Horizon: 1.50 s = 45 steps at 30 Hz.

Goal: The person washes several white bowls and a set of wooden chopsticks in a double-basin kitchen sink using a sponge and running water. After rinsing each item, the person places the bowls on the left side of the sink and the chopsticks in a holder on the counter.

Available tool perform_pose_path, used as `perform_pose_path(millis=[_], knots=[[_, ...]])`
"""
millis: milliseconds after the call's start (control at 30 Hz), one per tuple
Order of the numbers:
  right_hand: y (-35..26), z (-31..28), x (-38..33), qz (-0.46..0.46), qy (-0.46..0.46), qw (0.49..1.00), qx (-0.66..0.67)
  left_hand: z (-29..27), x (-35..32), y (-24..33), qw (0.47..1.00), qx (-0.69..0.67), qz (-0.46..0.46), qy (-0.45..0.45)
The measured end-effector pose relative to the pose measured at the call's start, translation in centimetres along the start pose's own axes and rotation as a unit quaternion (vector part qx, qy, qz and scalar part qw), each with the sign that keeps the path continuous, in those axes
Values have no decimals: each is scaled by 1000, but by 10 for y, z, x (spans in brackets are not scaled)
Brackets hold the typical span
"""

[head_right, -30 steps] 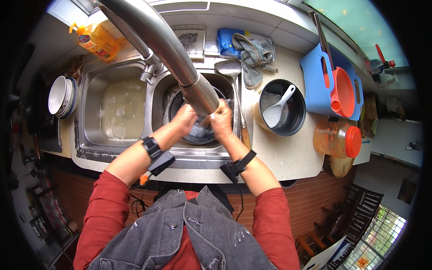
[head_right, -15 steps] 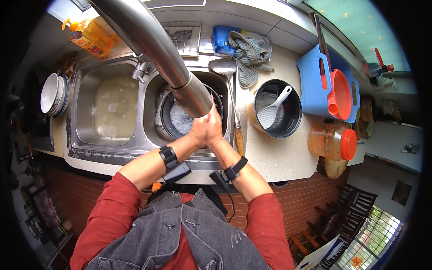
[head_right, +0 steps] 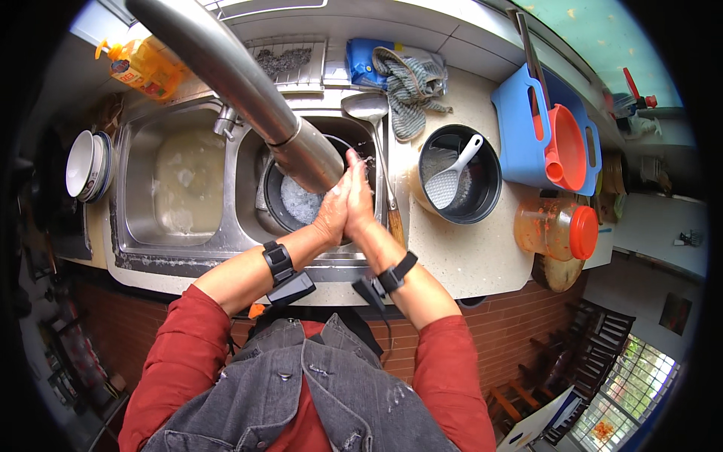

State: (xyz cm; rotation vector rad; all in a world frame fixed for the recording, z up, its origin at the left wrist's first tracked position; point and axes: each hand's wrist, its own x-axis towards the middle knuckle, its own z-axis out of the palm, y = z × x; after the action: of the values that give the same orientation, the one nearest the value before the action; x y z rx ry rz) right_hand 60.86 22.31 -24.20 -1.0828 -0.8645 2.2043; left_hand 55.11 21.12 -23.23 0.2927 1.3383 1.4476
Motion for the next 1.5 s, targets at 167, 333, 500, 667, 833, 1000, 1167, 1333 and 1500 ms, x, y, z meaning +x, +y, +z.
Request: perform_pose_path(millis=[167,333,500,667,833,1000,1167,1333,1500], knots=[[-1,-14,31,32,6,999,43,3,2,-7,992,92,75,-46],[-2,-13,26,85,46,992,85,0,19,-18,999,-28,15,-16],[-12,-23,30,-12,-52,991,123,-16,15,-20,939,268,194,-95],[-22,-33,29,96,-4,956,277,-22,1,-15,938,247,212,-122],[-30,-21,9,114,-33,927,355,-21,34,-20,795,444,412,7],[-44,-7,-2,117,-97,889,431,-34,64,-5,836,362,408,68],[-33,6,-16,217,-5,934,284,-58,59,65,950,-253,130,130],[-15,29,-2,170,-98,914,356,-58,12,86,906,-354,134,190],[-34,44,35,54,4,940,337,-84,-54,82,929,-342,76,-122]])
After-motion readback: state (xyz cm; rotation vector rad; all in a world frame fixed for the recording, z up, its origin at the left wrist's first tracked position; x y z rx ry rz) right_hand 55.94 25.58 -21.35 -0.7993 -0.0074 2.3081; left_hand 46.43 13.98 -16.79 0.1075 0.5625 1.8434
